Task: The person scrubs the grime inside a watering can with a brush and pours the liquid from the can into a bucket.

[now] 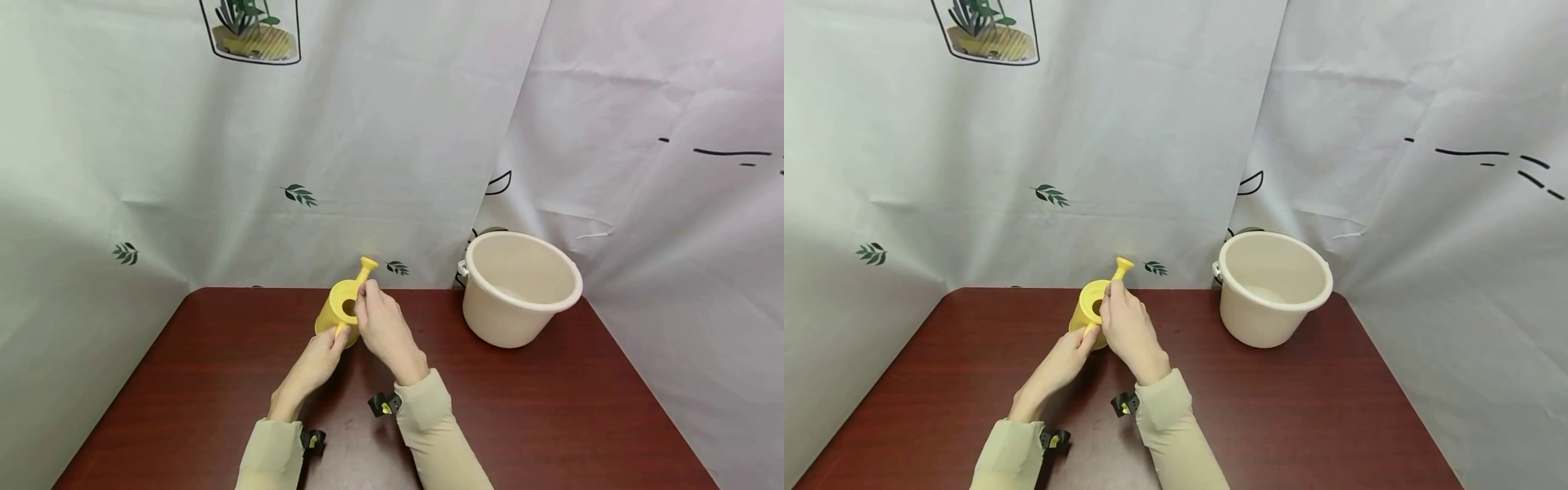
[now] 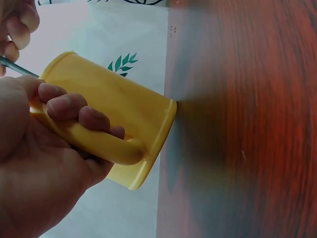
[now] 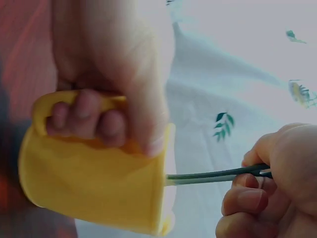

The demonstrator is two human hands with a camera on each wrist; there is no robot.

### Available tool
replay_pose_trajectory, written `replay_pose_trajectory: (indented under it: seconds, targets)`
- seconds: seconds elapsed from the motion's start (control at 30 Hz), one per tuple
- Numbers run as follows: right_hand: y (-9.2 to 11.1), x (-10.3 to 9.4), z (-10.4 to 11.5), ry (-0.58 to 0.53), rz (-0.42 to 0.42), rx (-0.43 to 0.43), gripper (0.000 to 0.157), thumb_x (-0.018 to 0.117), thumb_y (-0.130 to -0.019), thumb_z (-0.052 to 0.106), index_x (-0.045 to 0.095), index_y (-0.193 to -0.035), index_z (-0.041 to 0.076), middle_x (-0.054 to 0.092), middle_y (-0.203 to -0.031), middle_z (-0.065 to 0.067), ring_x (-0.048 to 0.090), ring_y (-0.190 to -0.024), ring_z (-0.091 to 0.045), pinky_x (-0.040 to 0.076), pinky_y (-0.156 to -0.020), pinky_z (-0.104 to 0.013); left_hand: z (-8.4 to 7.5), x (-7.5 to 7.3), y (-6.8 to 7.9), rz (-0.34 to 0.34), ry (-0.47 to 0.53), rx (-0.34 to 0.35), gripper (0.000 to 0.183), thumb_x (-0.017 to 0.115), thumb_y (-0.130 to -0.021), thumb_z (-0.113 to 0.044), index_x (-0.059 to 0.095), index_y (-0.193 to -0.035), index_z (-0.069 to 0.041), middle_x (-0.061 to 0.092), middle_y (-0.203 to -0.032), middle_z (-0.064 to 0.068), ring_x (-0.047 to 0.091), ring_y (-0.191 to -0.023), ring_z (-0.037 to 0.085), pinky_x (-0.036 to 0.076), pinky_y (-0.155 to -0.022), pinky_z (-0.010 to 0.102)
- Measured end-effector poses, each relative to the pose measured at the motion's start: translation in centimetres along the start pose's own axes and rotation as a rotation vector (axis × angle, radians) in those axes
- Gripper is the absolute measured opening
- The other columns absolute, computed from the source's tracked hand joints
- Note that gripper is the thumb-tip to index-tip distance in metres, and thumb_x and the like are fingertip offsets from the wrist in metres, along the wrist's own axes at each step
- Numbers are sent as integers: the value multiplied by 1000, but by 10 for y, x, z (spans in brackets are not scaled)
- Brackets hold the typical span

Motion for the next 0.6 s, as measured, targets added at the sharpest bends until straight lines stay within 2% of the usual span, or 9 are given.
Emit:
replay_pose_trajectory:
  seconds: [0.3,0.47,0.6]
  targets:
    - [1,-2,8,9,-9,-24,7,45,-102,9,49,-98,5,46,-71,0,47,-57,-15,41,-51,-24,1,0,0,-4,7,3,42,44,-106,-32,47,-70,-10,35,-62,-3,35,-55,12,33,-55,28]
    - [2,1,7,26,-26,5,8,49,-100,8,54,-95,5,50,-68,0,48,-56,-13,41,-51,-24,0,0,1,-1,13,-7,42,44,-106,-32,47,-71,-10,34,-62,-3,34,-55,12,33,-55,28]
    - [2,5,6,-36,37,56,7,57,-98,12,58,-96,6,53,-68,1,49,-56,-11,43,-52,-23,0,-1,1,2,12,-17,41,43,-106,-32,46,-71,-11,34,-63,-3,33,-56,13,33,-56,29]
Point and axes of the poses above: each hand's wrist, its own y-axis away from the middle knuckle, its own x-axis out of the palm, z = x × y, the point moved 6 cm from there along -y, towards the middle knuckle
